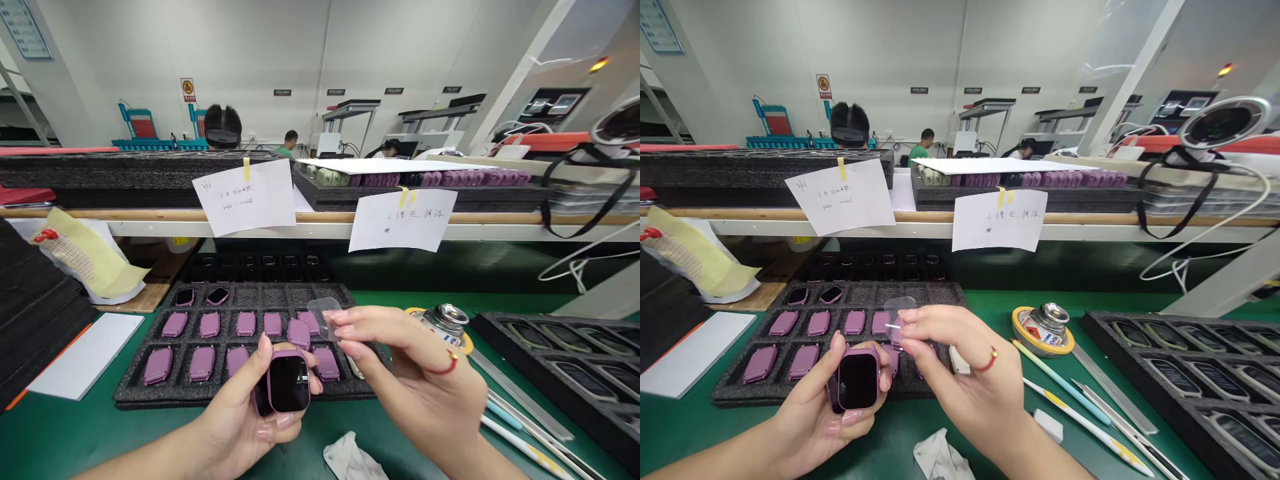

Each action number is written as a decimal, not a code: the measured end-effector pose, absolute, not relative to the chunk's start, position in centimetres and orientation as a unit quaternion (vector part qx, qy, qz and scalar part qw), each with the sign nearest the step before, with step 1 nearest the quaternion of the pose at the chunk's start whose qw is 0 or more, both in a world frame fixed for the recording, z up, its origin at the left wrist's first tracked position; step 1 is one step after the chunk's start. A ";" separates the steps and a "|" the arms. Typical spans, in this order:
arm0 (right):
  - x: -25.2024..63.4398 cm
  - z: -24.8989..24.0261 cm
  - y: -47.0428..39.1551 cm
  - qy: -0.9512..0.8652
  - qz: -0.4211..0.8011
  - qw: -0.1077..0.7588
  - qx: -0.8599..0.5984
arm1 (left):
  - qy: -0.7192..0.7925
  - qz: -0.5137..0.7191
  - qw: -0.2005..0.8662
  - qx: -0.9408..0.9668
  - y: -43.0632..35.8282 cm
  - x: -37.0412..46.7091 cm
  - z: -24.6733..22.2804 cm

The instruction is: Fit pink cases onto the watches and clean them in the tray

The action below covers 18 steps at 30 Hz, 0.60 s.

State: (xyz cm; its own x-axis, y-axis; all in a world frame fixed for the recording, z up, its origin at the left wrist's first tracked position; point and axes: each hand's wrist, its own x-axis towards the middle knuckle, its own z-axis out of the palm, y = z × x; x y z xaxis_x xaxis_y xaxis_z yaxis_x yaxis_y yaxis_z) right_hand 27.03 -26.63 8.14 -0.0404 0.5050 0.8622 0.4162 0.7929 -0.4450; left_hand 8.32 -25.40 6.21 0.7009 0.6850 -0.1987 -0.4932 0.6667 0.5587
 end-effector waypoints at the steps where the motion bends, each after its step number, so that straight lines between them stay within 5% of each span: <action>1: 27.1 8.4 -26.8 -0.736 -0.005 0.600 -0.312 | 0.198 0.331 0.891 0.239 -25.4 8.3 6.2; 18: 25.8 7.1 -27.9 -0.862 -0.049 0.465 -0.197 | 0.243 0.319 0.897 0.185 -25.6 8.1 6.1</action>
